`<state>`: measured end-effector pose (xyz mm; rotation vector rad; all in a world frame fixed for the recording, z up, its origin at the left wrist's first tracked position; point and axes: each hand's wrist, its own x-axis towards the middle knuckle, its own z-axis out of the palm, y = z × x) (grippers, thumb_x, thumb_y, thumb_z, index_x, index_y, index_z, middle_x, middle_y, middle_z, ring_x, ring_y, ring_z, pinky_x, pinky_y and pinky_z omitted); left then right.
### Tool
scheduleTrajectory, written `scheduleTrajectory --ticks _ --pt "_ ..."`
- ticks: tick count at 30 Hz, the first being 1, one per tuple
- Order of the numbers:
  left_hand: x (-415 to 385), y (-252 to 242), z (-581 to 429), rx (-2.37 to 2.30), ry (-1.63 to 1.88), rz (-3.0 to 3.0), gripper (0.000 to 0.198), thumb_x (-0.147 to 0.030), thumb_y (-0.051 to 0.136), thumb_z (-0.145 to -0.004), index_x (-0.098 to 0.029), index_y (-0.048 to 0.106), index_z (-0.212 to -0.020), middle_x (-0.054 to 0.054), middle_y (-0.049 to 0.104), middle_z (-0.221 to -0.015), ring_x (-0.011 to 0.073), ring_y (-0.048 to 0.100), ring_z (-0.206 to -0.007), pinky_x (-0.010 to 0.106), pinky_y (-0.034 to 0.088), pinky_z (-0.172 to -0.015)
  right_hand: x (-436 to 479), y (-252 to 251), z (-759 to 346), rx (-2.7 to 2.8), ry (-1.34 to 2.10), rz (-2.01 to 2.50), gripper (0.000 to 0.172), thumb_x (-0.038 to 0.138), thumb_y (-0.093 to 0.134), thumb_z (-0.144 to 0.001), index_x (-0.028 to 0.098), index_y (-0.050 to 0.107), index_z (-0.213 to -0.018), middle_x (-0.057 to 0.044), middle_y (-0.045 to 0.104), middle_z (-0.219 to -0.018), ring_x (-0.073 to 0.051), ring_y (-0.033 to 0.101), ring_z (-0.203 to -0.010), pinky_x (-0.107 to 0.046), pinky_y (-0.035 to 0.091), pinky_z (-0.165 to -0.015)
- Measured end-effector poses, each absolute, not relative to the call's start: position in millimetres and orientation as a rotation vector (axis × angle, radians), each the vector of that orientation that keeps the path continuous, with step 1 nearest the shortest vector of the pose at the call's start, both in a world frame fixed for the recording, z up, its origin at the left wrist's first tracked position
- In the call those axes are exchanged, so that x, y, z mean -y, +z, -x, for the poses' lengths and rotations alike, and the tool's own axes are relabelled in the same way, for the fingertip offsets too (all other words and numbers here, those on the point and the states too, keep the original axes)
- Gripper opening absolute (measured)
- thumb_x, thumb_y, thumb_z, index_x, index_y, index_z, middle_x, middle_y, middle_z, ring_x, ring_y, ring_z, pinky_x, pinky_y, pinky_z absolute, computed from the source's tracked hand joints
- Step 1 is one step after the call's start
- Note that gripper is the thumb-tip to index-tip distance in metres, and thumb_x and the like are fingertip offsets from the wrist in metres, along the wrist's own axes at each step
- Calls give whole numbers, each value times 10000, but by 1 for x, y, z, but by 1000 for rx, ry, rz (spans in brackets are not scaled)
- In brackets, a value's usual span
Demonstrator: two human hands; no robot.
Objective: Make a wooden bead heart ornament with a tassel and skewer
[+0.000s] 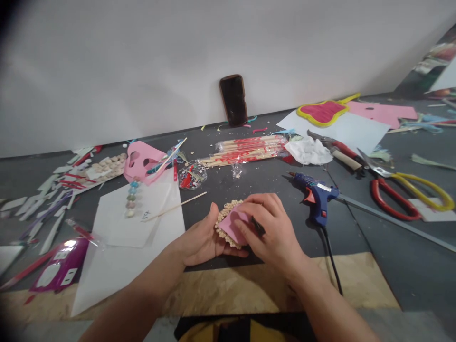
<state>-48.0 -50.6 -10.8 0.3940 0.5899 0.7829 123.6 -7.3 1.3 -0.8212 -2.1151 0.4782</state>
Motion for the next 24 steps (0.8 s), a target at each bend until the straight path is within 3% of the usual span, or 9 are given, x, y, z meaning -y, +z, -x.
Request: scheduleTrajectory --ticks 4,14,24 --pt "51 -9 45 -601 819 -437 663 -663 296 -843 -125 629 -1039 125 639 -967 202 594 -892 392 439 -875 10 6 -120 2255 412 687 239 256 671 -775 246 590 -1000 -74 628 -984 -233 549 -912 -431 474 -796" --pt "52 -14 42 -593 849 -459 652 -652 349 -843 -127 580 -1153 149 639 -1030 239 605 -957 451 432 -892 11 3 -117 2311 286 629 164 160 617 -811 223 617 -962 -53 683 -947 -187 596 -856 -360 489 -749" --pt "54 -13 38 -631 841 -431 659 -652 321 -852 -120 562 -1158 152 674 -955 222 647 -839 431 450 -850 15 3 -117 2395 27 613 102 178 567 -849 213 648 -901 -24 714 -850 -160 641 -746 -316 488 -679"
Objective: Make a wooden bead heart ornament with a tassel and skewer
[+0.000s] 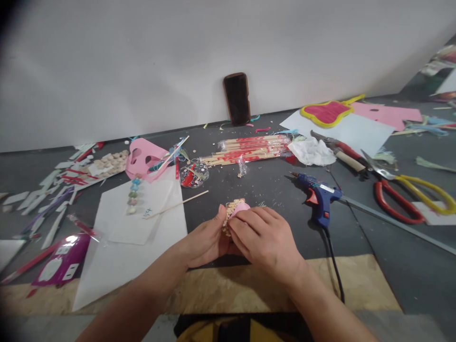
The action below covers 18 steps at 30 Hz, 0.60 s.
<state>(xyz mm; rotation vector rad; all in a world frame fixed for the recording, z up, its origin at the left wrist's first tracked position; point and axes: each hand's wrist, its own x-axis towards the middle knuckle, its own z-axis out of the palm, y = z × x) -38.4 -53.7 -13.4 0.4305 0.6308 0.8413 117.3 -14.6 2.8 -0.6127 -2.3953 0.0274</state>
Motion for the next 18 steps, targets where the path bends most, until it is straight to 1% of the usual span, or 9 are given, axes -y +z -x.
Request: scheduleTrajectory --ticks 3,7,9,13,18 --pt "54 -15 39 -626 839 -414 652 -649 318 -855 -117 579 -1128 136 681 -898 207 650 -808 410 457 -837 16 2 -117 2398 29 604 88 168 567 -852 190 641 -896 -29 713 -839 -165 639 -735 -314 490 -669" --pt "54 -16 39 -637 840 -411 642 -652 330 -849 -105 617 -1023 115 676 -820 193 643 -783 382 475 -803 16 2 -115 2410 20 614 97 166 539 -870 177 635 -877 -38 709 -826 -168 635 -716 -312 489 -651" --pt "54 -15 39 -642 835 -414 653 -661 333 -842 -99 621 -1006 119 672 -821 197 640 -792 389 474 -808 15 2 -115 2427 5 611 115 171 519 -882 178 634 -877 -45 708 -834 -170 636 -720 -312 486 -641" --pt "54 -15 39 -658 835 -411 651 -666 353 -834 -102 611 -1031 125 668 -852 206 636 -824 413 466 -833 15 2 -114 2448 5 611 136 174 499 -891 171 634 -872 -56 707 -837 -178 636 -724 -318 482 -642" --pt "54 -18 38 -650 835 -414 644 -668 344 -836 -93 622 -912 114 662 -777 208 636 -774 431 466 -828 16 2 -112 2427 56 659 173 176 463 -906 176 625 -845 -53 699 -822 -163 622 -711 -307 485 -659"
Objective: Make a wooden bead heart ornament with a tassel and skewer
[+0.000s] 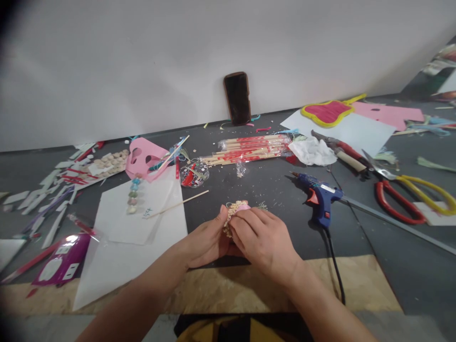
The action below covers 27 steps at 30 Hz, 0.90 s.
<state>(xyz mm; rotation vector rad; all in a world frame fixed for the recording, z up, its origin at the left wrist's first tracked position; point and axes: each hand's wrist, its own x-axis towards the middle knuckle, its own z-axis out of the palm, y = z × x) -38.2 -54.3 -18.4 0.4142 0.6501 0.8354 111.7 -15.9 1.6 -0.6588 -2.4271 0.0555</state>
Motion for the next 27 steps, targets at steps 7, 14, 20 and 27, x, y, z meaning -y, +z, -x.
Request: scheduleTrajectory --ticks 7,14,20,27 --pt "53 -11 45 -735 800 -526 700 -729 408 -769 -125 577 -1079 124 655 -935 217 629 -867 431 463 -864 14 2 -115 2328 57 697 100 183 518 -881 185 617 -869 -41 697 -836 -152 625 -729 -285 490 -683" --pt "52 5 55 -1397 970 -1197 370 -479 624 -788 -179 564 -996 58 612 -972 179 587 -901 318 478 -824 12 2 -115 2201 15 845 65 148 575 -832 187 624 -849 -31 700 -799 -152 636 -711 -280 479 -678" --pt "52 4 52 -1498 977 -1361 178 -348 591 -819 -179 604 -874 27 575 -906 142 588 -812 273 490 -756 13 3 -113 2272 -31 819 68 155 570 -845 182 631 -832 -21 714 -812 -151 636 -705 -298 432 -693" --pt "52 3 51 -1479 1000 -1363 117 -274 562 -827 -170 610 -847 25 567 -892 122 579 -771 244 485 -721 13 3 -112 2277 -17 829 98 158 548 -859 194 615 -798 4 715 -780 -135 623 -681 -297 399 -724"
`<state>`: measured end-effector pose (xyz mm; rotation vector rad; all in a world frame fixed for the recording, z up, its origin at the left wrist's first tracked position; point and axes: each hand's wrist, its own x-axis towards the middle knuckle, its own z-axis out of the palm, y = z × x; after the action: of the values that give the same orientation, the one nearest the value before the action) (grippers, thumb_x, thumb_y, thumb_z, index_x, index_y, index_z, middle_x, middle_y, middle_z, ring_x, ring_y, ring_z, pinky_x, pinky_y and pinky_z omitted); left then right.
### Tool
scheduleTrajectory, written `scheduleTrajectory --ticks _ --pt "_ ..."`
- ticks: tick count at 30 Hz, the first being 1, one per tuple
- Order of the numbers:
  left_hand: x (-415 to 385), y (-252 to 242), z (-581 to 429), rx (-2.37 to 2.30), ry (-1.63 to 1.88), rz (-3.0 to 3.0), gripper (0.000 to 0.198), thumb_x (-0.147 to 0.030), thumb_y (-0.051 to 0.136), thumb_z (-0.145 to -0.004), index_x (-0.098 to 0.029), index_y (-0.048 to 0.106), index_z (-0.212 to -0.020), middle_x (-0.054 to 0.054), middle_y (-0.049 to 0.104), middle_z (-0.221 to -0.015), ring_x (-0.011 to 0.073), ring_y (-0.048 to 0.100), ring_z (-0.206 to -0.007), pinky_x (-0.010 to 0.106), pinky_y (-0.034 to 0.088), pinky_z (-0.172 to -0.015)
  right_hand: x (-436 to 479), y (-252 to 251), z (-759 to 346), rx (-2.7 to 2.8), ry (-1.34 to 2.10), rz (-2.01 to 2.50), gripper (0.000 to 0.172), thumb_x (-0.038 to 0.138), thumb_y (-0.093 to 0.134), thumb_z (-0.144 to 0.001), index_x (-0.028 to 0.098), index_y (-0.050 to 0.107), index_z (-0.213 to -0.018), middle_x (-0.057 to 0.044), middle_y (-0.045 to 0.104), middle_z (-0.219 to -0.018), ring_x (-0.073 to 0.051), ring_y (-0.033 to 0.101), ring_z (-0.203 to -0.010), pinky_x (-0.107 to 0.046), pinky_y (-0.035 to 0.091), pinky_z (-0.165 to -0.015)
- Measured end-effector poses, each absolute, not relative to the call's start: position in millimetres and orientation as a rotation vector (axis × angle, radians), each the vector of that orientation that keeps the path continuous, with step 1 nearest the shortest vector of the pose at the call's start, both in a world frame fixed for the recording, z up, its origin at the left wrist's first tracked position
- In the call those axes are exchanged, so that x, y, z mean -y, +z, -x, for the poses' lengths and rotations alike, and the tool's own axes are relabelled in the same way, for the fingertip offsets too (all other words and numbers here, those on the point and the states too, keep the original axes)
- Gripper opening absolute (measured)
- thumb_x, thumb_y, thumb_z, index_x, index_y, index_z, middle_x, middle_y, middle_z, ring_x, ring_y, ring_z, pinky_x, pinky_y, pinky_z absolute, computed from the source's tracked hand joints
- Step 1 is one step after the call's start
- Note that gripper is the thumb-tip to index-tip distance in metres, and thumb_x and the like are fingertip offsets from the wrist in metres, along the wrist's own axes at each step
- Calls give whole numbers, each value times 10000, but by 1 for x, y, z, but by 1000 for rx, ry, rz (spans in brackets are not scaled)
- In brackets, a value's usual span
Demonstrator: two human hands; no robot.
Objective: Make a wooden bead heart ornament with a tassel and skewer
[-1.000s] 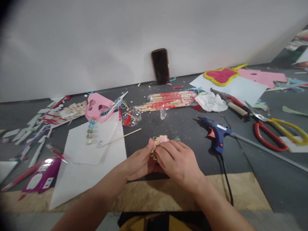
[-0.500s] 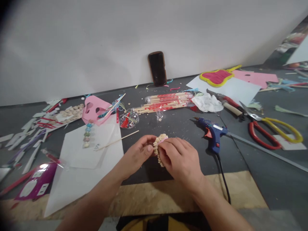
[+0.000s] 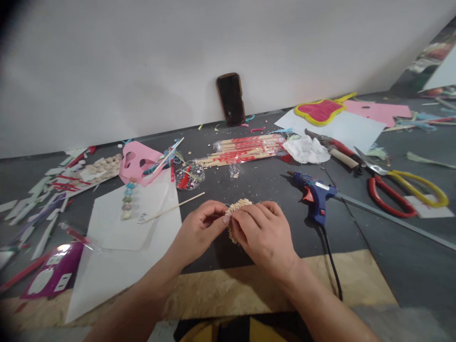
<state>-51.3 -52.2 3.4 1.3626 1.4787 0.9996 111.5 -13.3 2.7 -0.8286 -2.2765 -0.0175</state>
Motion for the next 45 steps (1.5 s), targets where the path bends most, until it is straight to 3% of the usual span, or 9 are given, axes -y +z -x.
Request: scheduleTrajectory --ticks 36,45 --pt "52 7 51 -1500 996 -1419 86 -245 561 -823 -184 622 -829 17 588 -871 121 577 -758 238 474 -698 16 -3 -108 2270 169 980 116 149 517 -844 192 579 -756 1 659 -694 -139 593 -636 -280 350 -628" --pt "53 7 51 -1499 974 -1384 143 -294 543 -845 -175 621 -836 27 592 -872 126 573 -759 242 476 -701 12 0 -112 2263 64 894 49 176 584 -825 200 626 -837 -22 715 -825 -150 628 -728 -294 378 -671"
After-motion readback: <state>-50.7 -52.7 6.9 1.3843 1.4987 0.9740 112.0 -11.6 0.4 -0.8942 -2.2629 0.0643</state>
